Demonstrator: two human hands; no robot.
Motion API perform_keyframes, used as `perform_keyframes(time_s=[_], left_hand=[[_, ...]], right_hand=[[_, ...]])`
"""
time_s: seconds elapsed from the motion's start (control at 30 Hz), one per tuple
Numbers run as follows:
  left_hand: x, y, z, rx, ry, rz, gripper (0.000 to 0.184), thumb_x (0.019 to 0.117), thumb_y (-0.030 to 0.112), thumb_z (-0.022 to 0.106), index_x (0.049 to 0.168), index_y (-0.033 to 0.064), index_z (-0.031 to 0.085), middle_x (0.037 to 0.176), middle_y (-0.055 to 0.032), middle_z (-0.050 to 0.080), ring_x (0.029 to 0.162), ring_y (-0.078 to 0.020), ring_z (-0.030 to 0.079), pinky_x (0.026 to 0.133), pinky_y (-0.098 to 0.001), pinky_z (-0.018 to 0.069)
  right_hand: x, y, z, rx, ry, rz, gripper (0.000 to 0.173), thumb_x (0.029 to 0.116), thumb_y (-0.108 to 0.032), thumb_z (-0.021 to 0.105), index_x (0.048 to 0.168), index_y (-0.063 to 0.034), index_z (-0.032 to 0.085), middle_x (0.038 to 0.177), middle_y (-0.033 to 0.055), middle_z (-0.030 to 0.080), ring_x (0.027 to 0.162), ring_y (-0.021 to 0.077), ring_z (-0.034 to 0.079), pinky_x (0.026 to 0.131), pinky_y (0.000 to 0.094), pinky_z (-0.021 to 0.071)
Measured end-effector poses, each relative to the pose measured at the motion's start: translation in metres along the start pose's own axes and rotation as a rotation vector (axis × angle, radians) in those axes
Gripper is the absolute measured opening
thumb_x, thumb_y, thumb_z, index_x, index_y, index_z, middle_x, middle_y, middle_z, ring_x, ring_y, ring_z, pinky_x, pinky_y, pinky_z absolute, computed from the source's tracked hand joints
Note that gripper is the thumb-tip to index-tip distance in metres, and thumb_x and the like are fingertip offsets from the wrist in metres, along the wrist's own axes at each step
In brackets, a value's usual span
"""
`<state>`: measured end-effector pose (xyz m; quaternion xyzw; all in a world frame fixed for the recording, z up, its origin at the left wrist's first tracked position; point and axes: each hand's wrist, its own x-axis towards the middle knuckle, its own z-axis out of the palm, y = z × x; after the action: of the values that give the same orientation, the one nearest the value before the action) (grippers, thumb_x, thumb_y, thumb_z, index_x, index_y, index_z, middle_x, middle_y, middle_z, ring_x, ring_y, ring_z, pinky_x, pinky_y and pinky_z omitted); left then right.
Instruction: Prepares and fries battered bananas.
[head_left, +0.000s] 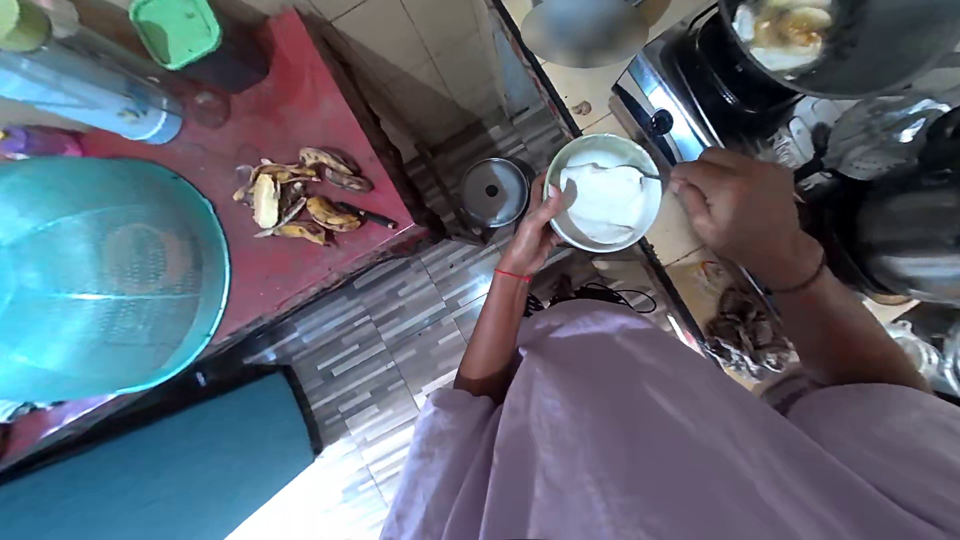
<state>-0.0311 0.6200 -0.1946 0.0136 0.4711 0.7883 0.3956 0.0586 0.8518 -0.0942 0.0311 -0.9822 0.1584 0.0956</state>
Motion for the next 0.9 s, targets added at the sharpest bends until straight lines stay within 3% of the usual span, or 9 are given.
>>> perform_keyframes(time_s=[0.07,0.2,0.4,0.5,0.6,0.73,0.9], left_hand=[[-0.006,-0.002,-0.001,-0.023,0.016,0.003,0.068,0.0973,0.047,0.054,0.153,0.0265,0.02,0.127,-0.0059,0.062,0.103,-0.0161,0.068,0.081,-0.0319,0.0611],[-0.018,-0.006,-0.008,-0.087,0.027,0.047,0.078,0.0943,0.051,0.061,0.155,0.0263,0.019,0.13,-0.0066,0.061,0.106,-0.0163,0.068,0.084,-0.0315,0.0605],[-0.039,-0.005,-0.024,-0.117,0.095,0.059,0.066,0.0986,0.046,0.053,0.153,0.0285,0.021,0.13,-0.0073,0.061,0.107,-0.0184,0.068,0.085,-0.034,0.0605],[-0.057,-0.005,-0.037,-0.135,0.102,0.066,0.066,0.1008,0.05,0.053,0.156,0.0318,0.022,0.132,-0.0074,0.061,0.106,-0.0183,0.068,0.084,-0.0335,0.0597],[-0.065,0.001,-0.054,-0.174,0.111,0.081,0.072,0.0969,0.047,0.056,0.154,0.0271,0.018,0.129,-0.0081,0.061,0.106,-0.019,0.068,0.084,-0.0341,0.0607],[-0.091,0.009,-0.086,-0.174,0.126,0.109,0.07,0.0964,0.047,0.057,0.152,0.0247,0.02,0.128,-0.0043,0.061,0.106,-0.0146,0.067,0.085,-0.0316,0.0597],[-0.141,0.02,-0.138,-0.164,0.166,0.121,0.076,0.0919,0.051,0.062,0.151,0.0259,0.022,0.127,-0.0056,0.062,0.105,-0.0165,0.068,0.083,-0.0332,0.0605]], right_hand=[[-0.002,-0.007,-0.003,-0.063,0.033,-0.023,0.027,0.1034,-0.012,0.047,0.102,0.005,0.069,0.09,0.0265,0.066,0.07,0.0457,0.067,0.051,0.0582,0.0476],[-0.006,-0.019,-0.01,-0.107,0.074,-0.016,0.027,0.1037,-0.01,0.048,0.109,0.0049,0.07,0.093,0.0269,0.067,0.071,0.0456,0.066,0.052,0.0576,0.047],[0.0,-0.038,-0.001,-0.054,0.063,-0.105,0.027,0.1033,-0.012,0.048,0.111,0.0028,0.07,0.088,0.0232,0.064,0.065,0.0406,0.063,0.049,0.0523,0.0453],[0.006,-0.05,0.014,-0.033,-0.01,-0.106,0.027,0.1039,-0.011,0.049,0.114,0.0023,0.07,0.091,0.0236,0.065,0.069,0.0427,0.065,0.051,0.0553,0.0475],[0.013,-0.065,0.024,0.03,0.015,-0.106,0.029,0.1054,-0.013,0.05,0.118,0.0027,0.07,0.096,0.0258,0.066,0.073,0.0442,0.066,0.056,0.0579,0.0503],[0.024,-0.104,0.049,0.05,-0.017,-0.145,0.025,0.1038,-0.011,0.052,0.11,0.0045,0.071,0.091,0.0271,0.066,0.07,0.0454,0.066,0.055,0.0591,0.0498],[0.031,-0.167,0.077,0.059,-0.045,-0.173,0.025,0.1038,-0.01,0.052,0.11,0.0049,0.071,0.09,0.0252,0.065,0.068,0.043,0.065,0.053,0.0563,0.0496]])
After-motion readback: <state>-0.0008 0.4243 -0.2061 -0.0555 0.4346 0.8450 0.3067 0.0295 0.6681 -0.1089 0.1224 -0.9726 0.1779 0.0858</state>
